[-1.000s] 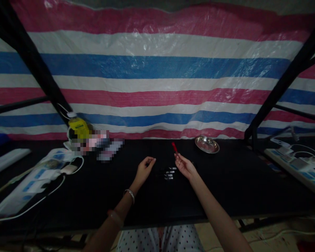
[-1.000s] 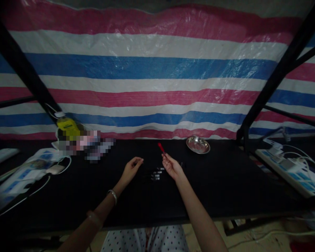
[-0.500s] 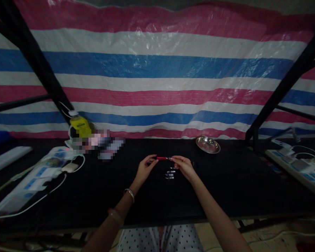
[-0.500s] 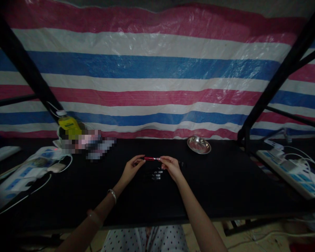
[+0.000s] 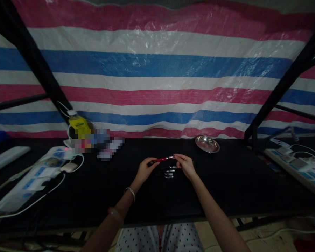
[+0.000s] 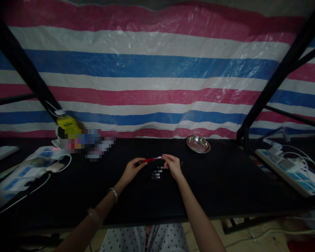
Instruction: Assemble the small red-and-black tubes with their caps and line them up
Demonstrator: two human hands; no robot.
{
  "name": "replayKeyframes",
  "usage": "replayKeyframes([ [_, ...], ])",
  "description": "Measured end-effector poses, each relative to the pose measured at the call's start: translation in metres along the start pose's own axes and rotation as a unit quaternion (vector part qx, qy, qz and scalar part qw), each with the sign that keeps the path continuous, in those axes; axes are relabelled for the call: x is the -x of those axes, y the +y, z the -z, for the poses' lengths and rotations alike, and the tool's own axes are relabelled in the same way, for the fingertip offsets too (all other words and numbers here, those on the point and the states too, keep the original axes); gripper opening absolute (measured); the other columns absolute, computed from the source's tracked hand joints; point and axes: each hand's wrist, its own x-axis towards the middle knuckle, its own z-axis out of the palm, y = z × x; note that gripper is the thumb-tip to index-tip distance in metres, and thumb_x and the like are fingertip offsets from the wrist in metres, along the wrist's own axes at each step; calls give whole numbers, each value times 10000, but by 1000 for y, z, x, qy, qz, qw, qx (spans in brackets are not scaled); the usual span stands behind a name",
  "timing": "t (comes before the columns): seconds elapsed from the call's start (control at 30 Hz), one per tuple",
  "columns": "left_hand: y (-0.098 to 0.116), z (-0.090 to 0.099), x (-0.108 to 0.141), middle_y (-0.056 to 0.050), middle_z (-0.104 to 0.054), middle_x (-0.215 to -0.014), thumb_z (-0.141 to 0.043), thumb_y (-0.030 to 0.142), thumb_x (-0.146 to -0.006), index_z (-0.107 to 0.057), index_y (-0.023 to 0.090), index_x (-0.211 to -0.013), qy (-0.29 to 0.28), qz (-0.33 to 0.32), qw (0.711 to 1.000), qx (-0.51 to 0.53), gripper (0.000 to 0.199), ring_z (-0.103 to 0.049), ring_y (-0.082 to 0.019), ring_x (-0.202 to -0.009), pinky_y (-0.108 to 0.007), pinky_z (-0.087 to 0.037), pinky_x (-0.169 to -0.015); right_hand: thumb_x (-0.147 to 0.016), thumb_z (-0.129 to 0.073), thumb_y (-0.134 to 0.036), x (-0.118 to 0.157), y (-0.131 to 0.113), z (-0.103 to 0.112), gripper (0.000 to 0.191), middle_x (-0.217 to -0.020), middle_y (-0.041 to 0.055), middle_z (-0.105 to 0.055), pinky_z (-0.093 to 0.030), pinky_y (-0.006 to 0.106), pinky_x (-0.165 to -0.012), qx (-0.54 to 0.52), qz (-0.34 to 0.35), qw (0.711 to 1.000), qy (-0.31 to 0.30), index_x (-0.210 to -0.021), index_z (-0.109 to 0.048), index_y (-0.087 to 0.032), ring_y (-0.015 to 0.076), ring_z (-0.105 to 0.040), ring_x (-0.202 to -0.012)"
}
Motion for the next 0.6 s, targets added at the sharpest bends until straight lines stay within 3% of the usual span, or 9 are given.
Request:
replayKeyframes([
  [0.13,-1,0,1,-39,-652,-876,-607,365,-737,-672,205,-874,-3,-11,1000,-27,220,-561,-173,-792,-318,-447,-767,-606,-675,-489,-3,-1,6,402,-751,68,-698,-243,211,-326,59,39,996,49,-810,-671,-143,48,-385,-311],
  [0.23,1,1,2,-42,-645,-877,-612,349,-736,-673,208,-868,-9,-19,999,-47,202,-560,-182,-817,-327,-443,-775,-703,-576,-514,-3,-1,12,406,-701,58,-686,-350,239,-392,186,112,971,103,-837,-678,-145,106,-489,-394],
  [0.3,3,1,2,-47,-642,-883,-615,345,-737,-675,209,-861,-14,-30,997,-63,193,-561,-189,-848,-339,-437,-800,-773,-520,-457,-1,-2,15,353,-762,66,-692,-438,272,-535,307,159,931,117,-878,-686,-164,170,-601,-588],
  [0.4,5,0,2,-50,-635,-909,-624,339,-732,-679,217,-863,-18,-43,994,-96,188,-562,-197,-891,-365,-423,-847,-839,-459,-336,4,-5,17,276,-924,74,-685,-448,300,-686,489,168,850,105,-941,-681,-207,212,-622,-816],
  [0.5,6,0,2,-54,-624,-949,-603,352,-752,-669,219,-906,-6,-55,991,-122,214,-560,-197,-930,-368,-425,-864,-870,-412,-272,9,-10,15,281,-959,71,-671,-430,281,-723,605,139,778,94,-978,-664,-212,199,-593,-889],
  [0.6,12,-1,4,-59,-611,-1036,-537,399,-802,-643,224,-984,22,-65,984,-162,273,-549,-197,-992,-370,-417,-888,-878,-396,-256,13,-16,12,280,-944,51,-664,-414,254,-710,659,112,738,93,-976,-656,-218,184,-560,-908],
])
